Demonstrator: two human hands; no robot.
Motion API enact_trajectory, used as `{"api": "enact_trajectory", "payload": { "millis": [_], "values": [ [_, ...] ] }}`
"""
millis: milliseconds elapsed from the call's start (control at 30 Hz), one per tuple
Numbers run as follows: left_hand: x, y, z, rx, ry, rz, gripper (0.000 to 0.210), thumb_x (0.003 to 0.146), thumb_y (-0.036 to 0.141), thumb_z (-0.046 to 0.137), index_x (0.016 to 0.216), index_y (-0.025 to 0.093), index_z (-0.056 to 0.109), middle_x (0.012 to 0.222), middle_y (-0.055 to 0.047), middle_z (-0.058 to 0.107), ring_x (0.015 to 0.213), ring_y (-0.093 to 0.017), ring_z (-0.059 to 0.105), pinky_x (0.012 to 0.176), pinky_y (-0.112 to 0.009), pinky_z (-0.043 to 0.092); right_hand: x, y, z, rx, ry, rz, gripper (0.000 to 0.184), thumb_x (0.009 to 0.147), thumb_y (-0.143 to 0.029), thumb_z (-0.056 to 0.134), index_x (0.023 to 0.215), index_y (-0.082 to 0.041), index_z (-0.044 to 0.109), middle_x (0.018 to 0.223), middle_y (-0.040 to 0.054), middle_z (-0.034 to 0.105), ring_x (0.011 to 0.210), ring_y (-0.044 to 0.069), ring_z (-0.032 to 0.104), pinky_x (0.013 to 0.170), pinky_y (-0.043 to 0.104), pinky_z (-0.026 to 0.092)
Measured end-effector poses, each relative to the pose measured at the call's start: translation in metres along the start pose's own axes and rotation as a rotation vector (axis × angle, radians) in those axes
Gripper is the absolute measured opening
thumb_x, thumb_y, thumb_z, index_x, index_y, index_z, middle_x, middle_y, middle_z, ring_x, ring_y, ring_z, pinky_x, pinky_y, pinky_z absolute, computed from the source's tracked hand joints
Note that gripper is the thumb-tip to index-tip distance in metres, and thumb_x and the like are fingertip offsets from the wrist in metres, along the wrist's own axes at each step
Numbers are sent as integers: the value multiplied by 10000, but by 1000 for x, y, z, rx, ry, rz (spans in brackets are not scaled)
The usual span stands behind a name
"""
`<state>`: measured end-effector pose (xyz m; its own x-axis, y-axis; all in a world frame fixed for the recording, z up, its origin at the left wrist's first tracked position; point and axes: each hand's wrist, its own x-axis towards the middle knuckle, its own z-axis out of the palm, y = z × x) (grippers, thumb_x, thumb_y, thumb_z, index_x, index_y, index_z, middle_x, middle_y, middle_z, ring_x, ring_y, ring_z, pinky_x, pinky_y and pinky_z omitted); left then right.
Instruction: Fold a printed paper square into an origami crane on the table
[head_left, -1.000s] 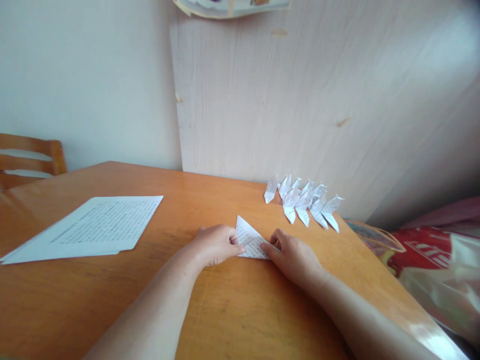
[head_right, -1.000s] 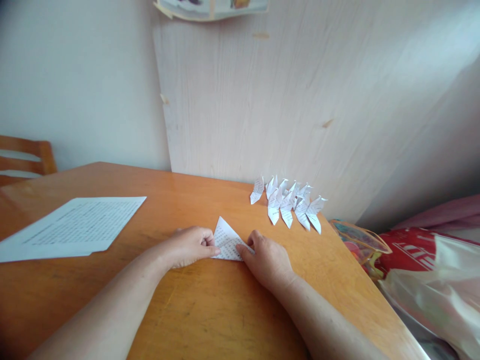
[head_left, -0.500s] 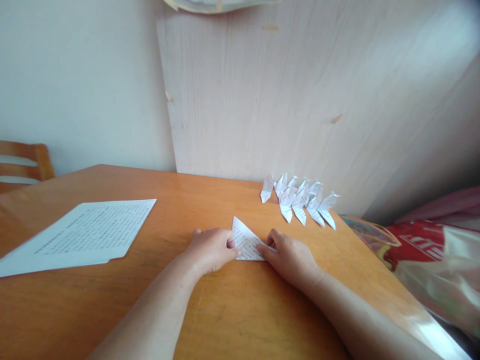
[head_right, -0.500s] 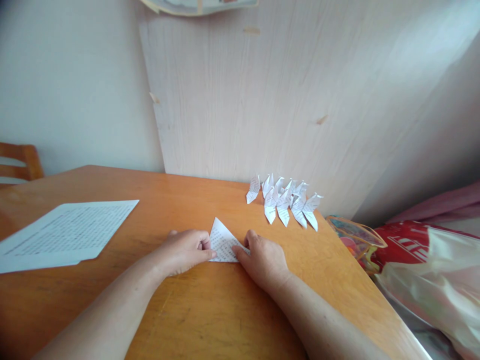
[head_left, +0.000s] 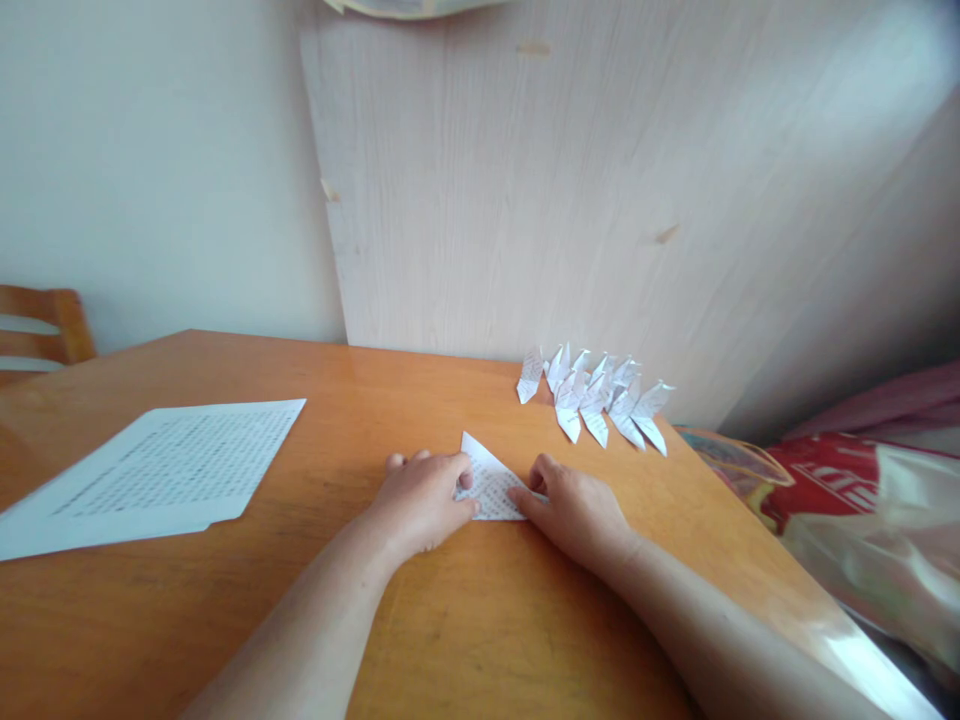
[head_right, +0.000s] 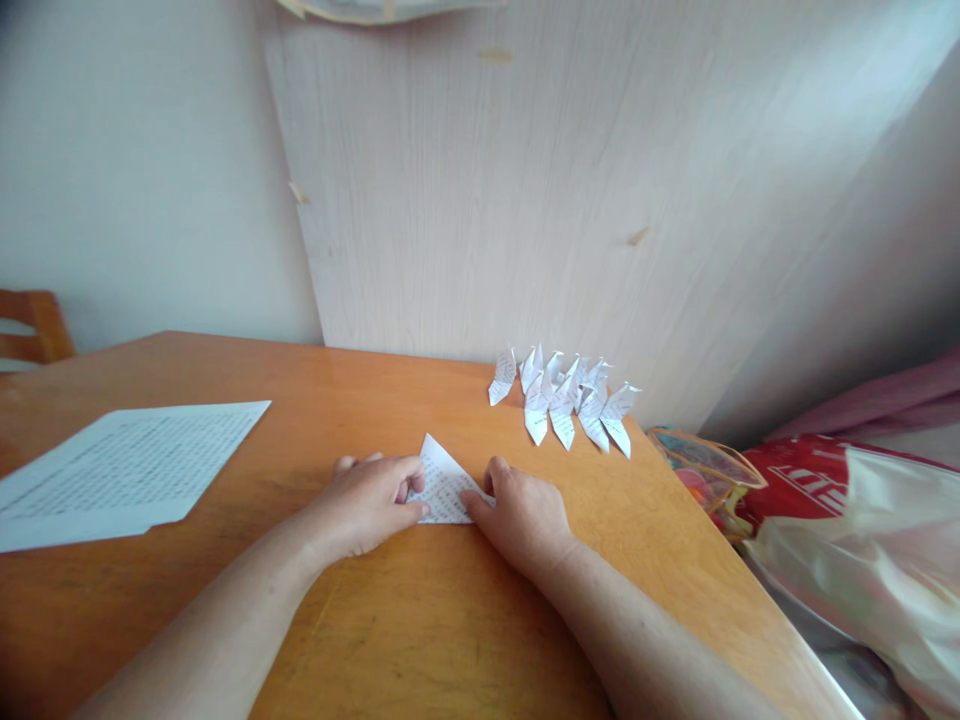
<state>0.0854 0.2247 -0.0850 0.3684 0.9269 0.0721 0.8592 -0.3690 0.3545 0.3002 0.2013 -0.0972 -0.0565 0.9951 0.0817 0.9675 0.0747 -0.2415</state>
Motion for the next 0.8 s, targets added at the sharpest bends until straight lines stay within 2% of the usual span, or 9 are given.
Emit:
{"api": "enact_trajectory", "payload": {
  "millis": [300,433,800],
  "values": [
    [-1,-2,6,48,-48,195,483,864,261,498,1305,449,551,1205,-39,582,1158,-284,502,910,-410,356,-1,0,0,14,22,-7,324,907,-559,496,881,-243,566,783,17,700,707,201,635,555,274,266],
    [-2,-1,6,77,-94,213,510,892,245,449,1308,525,545,1189,-36,554,1116,-272,510,913,-414,371,0,-1,-1,15,27,1,331,895,-569,508,868,-244,569,764,11,692,688,198,628,543,274,257],
    [0,0,5,94,-121,187,527,875,222,446,1278,539,567,1220,-28,544,1127,-270,505,914,-427,389,0,-3,-3,8,9,26,332,882,-574,525,880,-245,574,793,16,702,721,210,643,550,278,273]
  ]
}}
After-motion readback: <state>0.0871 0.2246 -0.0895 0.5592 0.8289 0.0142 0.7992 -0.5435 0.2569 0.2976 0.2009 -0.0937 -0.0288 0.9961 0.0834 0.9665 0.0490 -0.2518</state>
